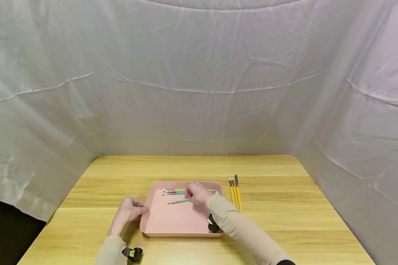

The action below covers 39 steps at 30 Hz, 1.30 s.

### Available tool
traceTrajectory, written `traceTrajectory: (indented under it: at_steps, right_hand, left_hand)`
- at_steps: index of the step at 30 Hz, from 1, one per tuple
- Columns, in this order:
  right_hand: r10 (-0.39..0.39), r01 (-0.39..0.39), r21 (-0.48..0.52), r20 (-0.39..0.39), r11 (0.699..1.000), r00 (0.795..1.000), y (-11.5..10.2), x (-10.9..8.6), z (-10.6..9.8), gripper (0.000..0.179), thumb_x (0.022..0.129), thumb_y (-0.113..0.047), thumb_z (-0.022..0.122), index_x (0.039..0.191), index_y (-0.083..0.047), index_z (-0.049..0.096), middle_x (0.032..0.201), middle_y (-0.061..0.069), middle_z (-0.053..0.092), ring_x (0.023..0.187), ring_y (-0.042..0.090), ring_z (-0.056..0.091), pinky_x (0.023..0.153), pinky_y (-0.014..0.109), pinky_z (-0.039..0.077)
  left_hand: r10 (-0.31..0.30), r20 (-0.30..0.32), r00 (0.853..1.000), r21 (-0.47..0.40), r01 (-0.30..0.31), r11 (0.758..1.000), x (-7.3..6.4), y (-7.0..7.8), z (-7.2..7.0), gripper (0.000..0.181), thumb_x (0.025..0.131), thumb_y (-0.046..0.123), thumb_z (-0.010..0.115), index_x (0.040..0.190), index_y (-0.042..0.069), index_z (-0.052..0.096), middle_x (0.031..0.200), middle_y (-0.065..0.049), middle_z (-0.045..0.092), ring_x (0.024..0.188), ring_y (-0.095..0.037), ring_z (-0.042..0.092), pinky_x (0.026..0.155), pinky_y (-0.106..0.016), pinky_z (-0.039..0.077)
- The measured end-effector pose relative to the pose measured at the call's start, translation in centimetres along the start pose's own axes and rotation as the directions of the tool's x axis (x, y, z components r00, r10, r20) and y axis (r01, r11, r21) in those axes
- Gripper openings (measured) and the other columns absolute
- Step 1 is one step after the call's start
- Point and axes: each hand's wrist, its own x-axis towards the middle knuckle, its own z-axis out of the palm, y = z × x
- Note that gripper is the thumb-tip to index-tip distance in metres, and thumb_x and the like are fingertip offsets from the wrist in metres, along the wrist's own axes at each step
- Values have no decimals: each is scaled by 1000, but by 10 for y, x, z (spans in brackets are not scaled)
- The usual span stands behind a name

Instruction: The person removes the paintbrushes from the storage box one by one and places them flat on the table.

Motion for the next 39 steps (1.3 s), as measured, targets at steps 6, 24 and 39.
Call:
traceTrajectory:
  at_steps: [6,24,39]
  right_hand:
    - [11,-11,51,5,999,1000,0,0,-3,23,83,14,60,84,-7,69,80,-1,60,71,9,45,66,18,40]
    - [-48,19,267,105,964,993,1,0,-24,17,86,17,59,90,5,70,79,7,66,71,9,51,64,15,43]
    - [-31,-9,449,81,894,996,3,-8,-33,16,91,5,67,106,6,72,97,21,76,77,7,66,73,22,59]
  left_hand:
    - [3,-2,1000,13,-3,1000,-1,1,0,26,79,3,74,99,-13,70,84,-15,75,69,-17,70,62,-33,63]
    - [-2,-3,1000,5,2,1000,0,0,0,24,80,3,74,98,-12,71,84,-18,76,68,-18,71,62,-33,63]
    - [0,4,1000,-17,0,1000,0,0,1,25,80,1,72,100,-14,70,85,-20,75,70,-19,72,64,-34,64]
